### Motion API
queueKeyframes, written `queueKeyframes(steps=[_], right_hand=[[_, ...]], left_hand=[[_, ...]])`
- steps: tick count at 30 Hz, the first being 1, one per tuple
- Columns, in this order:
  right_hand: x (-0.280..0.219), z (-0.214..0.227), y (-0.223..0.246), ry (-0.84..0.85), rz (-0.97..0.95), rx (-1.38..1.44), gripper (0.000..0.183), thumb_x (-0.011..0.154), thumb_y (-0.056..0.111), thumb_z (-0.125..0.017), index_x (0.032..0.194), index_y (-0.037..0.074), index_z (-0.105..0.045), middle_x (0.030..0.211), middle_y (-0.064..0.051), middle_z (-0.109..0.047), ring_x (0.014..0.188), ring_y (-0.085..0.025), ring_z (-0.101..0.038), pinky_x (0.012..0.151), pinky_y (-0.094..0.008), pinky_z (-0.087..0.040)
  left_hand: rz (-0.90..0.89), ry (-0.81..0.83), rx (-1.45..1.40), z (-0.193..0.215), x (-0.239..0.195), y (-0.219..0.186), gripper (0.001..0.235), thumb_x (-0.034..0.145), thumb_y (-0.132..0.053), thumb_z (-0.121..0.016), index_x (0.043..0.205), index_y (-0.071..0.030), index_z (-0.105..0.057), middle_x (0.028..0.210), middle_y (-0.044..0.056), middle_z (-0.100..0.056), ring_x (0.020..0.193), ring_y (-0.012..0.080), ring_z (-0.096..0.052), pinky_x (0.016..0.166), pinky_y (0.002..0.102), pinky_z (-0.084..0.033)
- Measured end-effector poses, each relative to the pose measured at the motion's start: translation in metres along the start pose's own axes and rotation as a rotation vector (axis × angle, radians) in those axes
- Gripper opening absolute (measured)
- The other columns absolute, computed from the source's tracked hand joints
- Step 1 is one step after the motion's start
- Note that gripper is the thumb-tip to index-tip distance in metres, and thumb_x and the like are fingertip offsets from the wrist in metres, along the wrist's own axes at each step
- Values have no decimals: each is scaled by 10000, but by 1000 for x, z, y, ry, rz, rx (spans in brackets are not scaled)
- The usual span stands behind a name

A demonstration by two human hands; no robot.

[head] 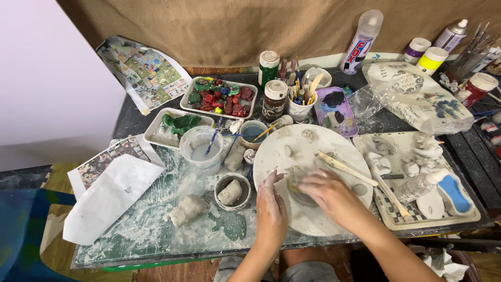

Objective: The person smooths a clay shape on a rotating wheel using a wooden tool, then shapes a small piece of clay by hand. The person uses a wooden rib tool to smooth the surface of a clay form on a pottery wheel, then rolls and pinches a separate small piece of clay between their hands.

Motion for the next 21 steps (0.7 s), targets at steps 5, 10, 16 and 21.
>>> queueKeyframes(steps=[5,10,16,21], right_hand=[[-30,33,-3,191,-101,82,432,764,51,-742,1183,146,-789,1167,-47,-772,1109,-223,-698,1004,-359,-534],[-6,4,-8,1,6,-13,327,847,68,-718,1168,121,-758,1249,-60,-742,1166,-226,-675,1068,-360,-498],[-41,5,-14,128,101,-4,461,777,-60,-653,1184,128,-761,1256,-58,-754,1221,-231,-656,1080,-363,-434],[-39,49,-26,-7,25,-17,445,762,41,-731,1195,140,-759,1211,-41,-750,1194,-205,-655,1112,-327,-458]], left_hand=[[58,53,-47,1,3,1,616,878,163,-499,1474,57,-387,1268,243,-635,1153,393,-620,996,463,-491],[1,50,8,2,4,-2,618,876,154,-512,1474,93,-371,1262,262,-625,1165,417,-608,1019,488,-471],[37,96,-8,0,4,2,489,986,112,-440,1473,112,-385,1278,287,-609,1168,418,-600,1036,476,-466],[34,110,26,-4,6,4,452,1017,50,-370,1465,109,-389,1288,279,-612,1177,427,-583,1061,485,-441]])
Point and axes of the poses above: each hand's wrist, its own x-axis towards the middle knuckle, its own z-axis out of the back of the hand, y = z × x, the point moved 4 cm from there along x, towards the middle knuckle
